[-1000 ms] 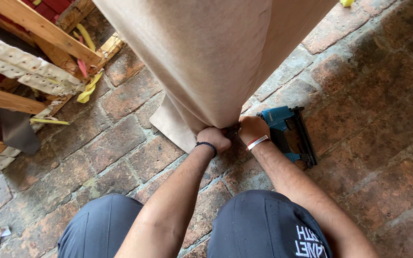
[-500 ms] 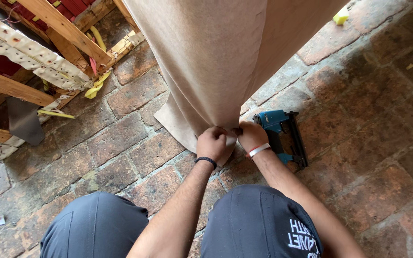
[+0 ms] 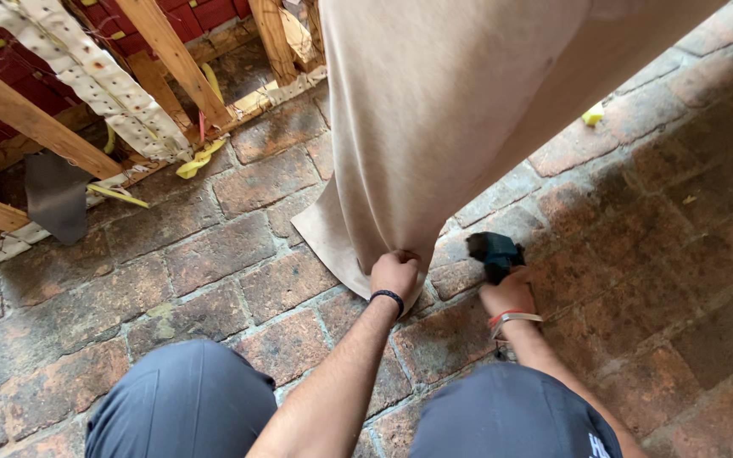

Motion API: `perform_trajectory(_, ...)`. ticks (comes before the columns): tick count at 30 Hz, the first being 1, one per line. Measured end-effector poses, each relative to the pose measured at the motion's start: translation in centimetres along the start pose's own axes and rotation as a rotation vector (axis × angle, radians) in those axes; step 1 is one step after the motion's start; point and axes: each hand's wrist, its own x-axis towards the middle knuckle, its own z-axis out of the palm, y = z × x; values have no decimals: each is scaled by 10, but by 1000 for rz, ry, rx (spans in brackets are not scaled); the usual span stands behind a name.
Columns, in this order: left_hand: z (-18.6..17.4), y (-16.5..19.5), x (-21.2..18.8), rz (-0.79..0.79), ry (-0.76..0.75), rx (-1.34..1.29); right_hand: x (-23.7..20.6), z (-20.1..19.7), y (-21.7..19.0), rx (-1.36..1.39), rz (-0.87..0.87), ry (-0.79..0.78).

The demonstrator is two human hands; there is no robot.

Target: The person staples beige fabric onto a wooden furniture frame using a pneumatic staple gun. They pull and smooth the fabric along edges and corners, then fire staples to secure it in place.

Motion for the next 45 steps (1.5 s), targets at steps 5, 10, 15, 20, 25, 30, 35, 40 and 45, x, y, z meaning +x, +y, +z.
perform_trajectory(5,-8,9,-19,-41,-91,-186,18,-33,-19,910,335,-303)
perform_trajectory(10,-42,4,-67,-75,-408,-113,1,-25,-65,994,693,-278)
perform_trajectory(15,-105,23,-117,-116,-586,15,-37,-38,-117,946,708,-320)
perform_trajectory(20,-188,53,-158,-209,-554,59,-112,-57,-174,1156,853,-193)
perform_trajectory(25,-292,103,-210,-168,-486,147,-217,-87,-237,1232,840,-272)
perform_trajectory(30,-385,157,-273,-233,-367,31,-316,-150,-334,1288,736,-280)
perform_trajectory(35,-486,212,-337,-199,-271,-203,-396,-241,-452,1418,611,-358)
perform_trajectory(40,-585,283,-376,50,-46,-144,-467,-316,-533,1440,464,-438)
perform_trajectory(45,-618,390,-364,35,-254,-378,-503,-391,-574,1447,163,-551)
